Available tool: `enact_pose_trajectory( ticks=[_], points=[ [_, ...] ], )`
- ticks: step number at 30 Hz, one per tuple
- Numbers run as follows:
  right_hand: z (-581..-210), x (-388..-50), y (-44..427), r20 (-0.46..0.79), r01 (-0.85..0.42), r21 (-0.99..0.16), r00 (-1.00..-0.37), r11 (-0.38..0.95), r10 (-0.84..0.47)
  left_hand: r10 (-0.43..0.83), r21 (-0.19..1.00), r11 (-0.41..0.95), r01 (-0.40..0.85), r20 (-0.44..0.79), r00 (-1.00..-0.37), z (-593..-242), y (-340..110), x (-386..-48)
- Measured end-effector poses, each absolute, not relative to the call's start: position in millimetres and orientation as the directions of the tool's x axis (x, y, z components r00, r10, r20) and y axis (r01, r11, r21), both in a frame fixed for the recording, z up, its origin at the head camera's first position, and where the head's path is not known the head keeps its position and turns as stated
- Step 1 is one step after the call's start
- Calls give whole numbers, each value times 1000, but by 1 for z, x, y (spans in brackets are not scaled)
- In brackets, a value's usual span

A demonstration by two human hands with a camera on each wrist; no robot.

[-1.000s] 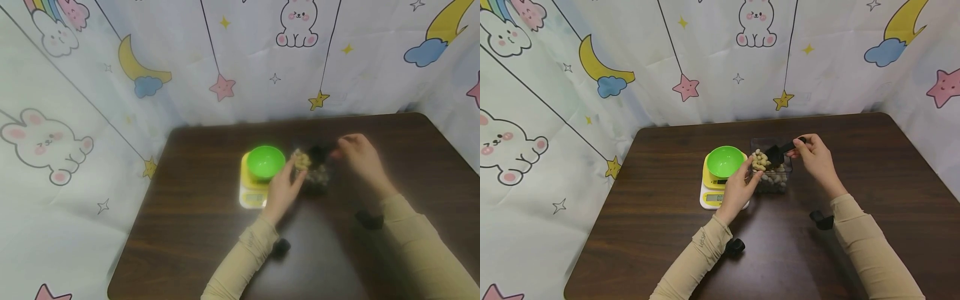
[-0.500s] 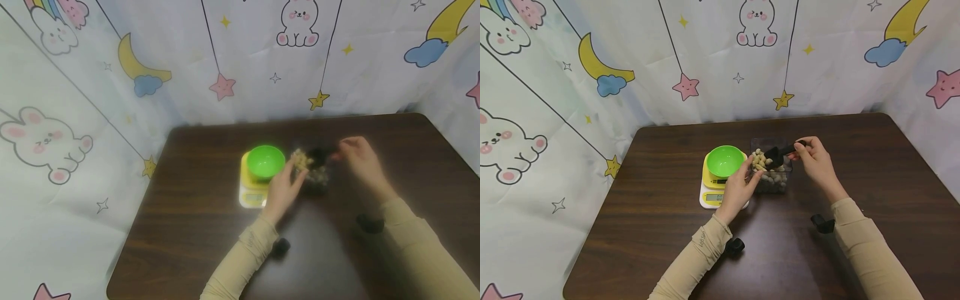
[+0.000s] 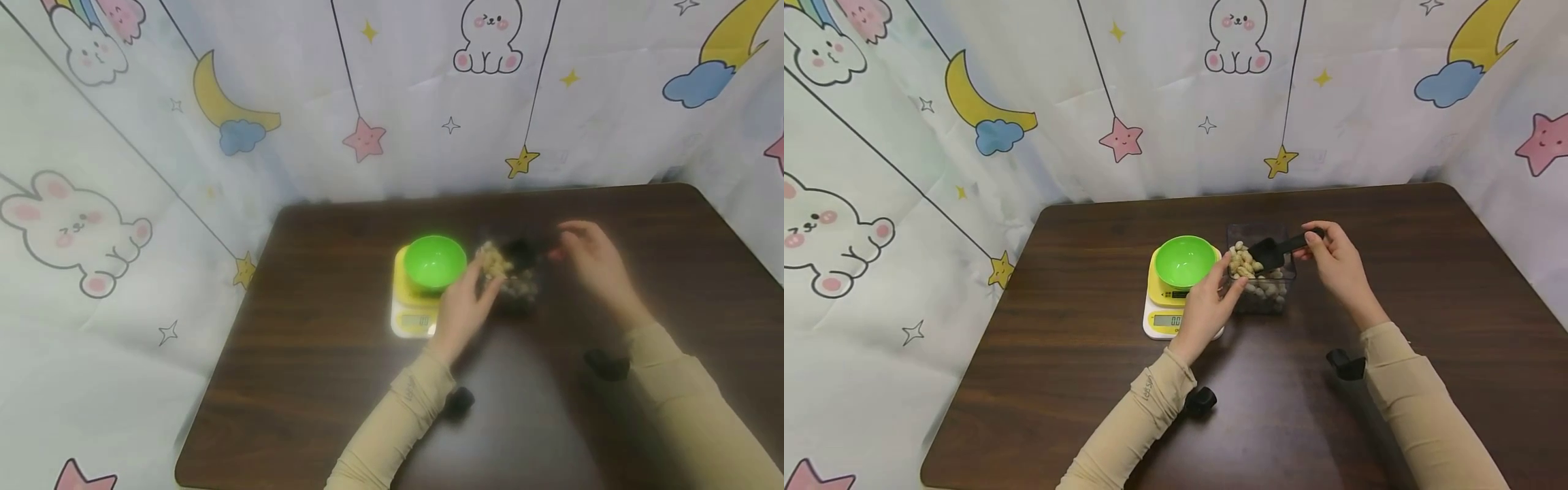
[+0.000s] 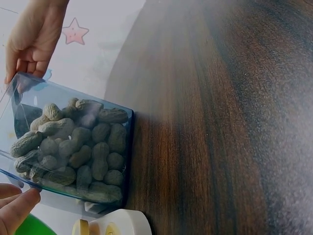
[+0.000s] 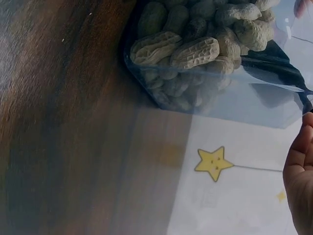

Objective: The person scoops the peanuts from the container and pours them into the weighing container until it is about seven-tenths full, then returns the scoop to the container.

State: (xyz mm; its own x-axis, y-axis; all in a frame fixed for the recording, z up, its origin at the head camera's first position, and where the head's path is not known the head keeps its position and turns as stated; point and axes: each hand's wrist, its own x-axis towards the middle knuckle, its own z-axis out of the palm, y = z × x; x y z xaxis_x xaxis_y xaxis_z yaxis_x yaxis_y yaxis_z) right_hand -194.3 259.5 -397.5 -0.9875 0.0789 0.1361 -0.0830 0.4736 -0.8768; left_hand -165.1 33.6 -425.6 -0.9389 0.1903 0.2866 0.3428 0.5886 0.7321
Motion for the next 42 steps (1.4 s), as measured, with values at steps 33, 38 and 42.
enact_pose_trajectory(
  ticks=[33,38,42],
  points=[
    [-398,-191,253,241,-188,-844,-969,501,43,188,727,602,330,272,-944,-427,34,-165],
    [-401,-194,253,257,-198,-831,-965,520,44,192,734,587,343,285,-939,-427,33,-165],
    [-406,-197,257,230,-166,-841,-971,515,61,189,739,585,333,275,-943,-426,33,-165]
  ],
)
